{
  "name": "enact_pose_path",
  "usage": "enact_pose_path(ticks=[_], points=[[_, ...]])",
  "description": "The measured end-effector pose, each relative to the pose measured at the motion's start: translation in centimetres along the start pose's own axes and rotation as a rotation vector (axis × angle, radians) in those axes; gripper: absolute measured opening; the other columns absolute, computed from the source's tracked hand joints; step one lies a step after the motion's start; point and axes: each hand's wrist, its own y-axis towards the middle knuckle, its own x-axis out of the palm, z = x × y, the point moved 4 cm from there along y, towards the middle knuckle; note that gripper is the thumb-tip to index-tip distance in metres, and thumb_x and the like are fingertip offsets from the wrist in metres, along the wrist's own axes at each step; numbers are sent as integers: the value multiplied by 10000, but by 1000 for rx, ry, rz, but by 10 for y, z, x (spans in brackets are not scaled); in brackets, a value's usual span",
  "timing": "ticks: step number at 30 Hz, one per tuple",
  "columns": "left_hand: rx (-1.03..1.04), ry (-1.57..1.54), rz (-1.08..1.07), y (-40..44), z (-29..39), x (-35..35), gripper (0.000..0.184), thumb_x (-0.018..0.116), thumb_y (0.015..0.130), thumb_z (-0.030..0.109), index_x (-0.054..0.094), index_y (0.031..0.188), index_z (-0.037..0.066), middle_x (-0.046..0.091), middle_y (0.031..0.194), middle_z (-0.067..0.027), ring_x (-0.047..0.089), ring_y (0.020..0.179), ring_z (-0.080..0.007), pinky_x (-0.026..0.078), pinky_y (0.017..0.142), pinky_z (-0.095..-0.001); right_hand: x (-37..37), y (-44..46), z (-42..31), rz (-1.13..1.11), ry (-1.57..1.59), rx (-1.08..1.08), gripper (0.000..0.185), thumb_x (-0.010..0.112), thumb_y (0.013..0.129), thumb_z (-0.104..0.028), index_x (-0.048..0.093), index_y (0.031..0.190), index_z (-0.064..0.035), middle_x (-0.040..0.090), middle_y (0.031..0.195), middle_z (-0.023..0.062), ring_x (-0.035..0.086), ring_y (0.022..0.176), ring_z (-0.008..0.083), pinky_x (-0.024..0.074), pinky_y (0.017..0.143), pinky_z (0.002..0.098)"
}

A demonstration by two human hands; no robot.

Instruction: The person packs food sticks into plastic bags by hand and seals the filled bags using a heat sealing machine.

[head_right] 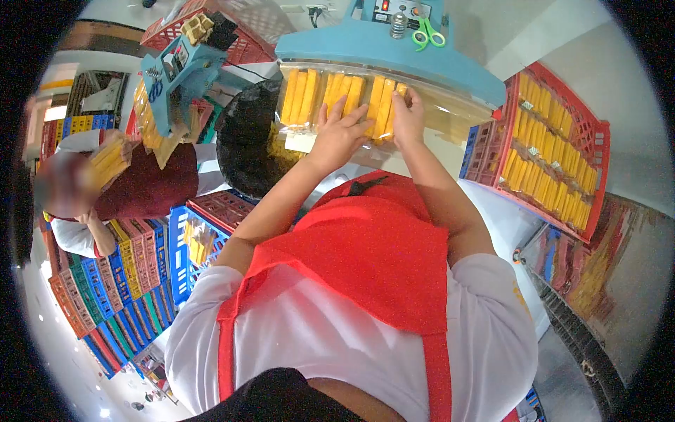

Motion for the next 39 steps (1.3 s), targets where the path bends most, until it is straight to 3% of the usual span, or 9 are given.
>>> enact_pose_path(ticks=[10, 12, 17, 21, 23, 26, 31, 35, 39], points=[[-48, -30, 214, -27, 3, -6, 312, 610, 675, 223, 585, 984, 183, 446, 1200, -34, 291, 1183, -322, 222, 929, -517, 5, -6, -19, -103, -77, 27, 320, 491, 799, -92, 429, 1076, 57, 505, 1030, 148, 523, 904, 234, 444, 765, 339], [27, -248, 314, -52, 1, -17, 223, 596, 709, 230, 607, 920, 159, 491, 1139, -44, 337, 1150, -317, 268, 912, -480, 8, -4, -21, -200, -57, 120, 335, 486, 797, -117, 429, 1076, 59, 497, 1044, 157, 516, 928, 258, 441, 776, 351], [-416, -282, 552, -165, -46, -24, 154, 552, 773, 244, 633, 811, 120, 559, 1020, -56, 403, 1086, -309, 308, 900, -422, 17, -7, -33, -295, -195, 134, 329, 460, 797, -143, 444, 1058, 56, 490, 1049, 162, 509, 928, 256, 422, 796, 353], [-1046, -248, 588, -298, -71, -18, 202, 479, 797, 176, 611, 809, 23, 588, 910, -131, 508, 948, -290, 388, 824, -371, 15, -3, -30, -366, -257, 150, 362, 424, 827, -205, 428, 1091, 43, 464, 1089, 156, 472, 984, 253, 388, 834, 358], [-1326, -159, 795, -371, -70, -2, 189, 495, 746, 123, 603, 843, 0, 588, 839, -178, 537, 841, -331, 413, 773, -387, 17, -10, -33, -412, -270, 192, 387, 405, 841, -239, 415, 1110, 39, 451, 1106, 155, 453, 1010, 252, 371, 854, 360], [-1709, 188, 530, -456, -43, 7, 315, 513, 734, 163, 538, 1013, 19, 571, 872, -172, 519, 864, -339, 401, 785, -397, 10, -16, -46, -366, -277, 166, 445, 367, 855, -297, 380, 1151, 35, 435, 1125, 149, 423, 1041, 246, 341, 880, 356], [-2056, 23, 97, -487, -27, 56, 853, 600, 617, 559, 280, 1229, 57, 417, 1133, -226, 395, 1055, -372, 355, 858, -424, 13, -41, -103, -25, -577, -232, 496, 345, 867, -316, 329, 1209, 43, 382, 1210, 193, 365, 1123, 260, 250, 963, 311], [-2182, -83, -41, -462, -38, 40, 717, 586, 673, 478, 334, 1204, 67, 421, 1168, -229, 368, 1116, -382, 356, 877, -425, 35, -39, -136, 12, -585, -378, 431, 388, 862, -281, 416, 1133, 53, 435, 1136, 181, 411, 1059, 244, 297, 911, 317], [-2147, -219, 89, -515, -62, 107, 304, 512, 741, 274, 614, 862, 15, 556, 992, -208, 531, 955, -317, 429, 803, -369, 64, -21, -143, -41, -549, -574, 346, 433, 861, -227, 486, 1055, 54, 500, 1046, 142, 464, 978, 210, 334, 870, 295]])
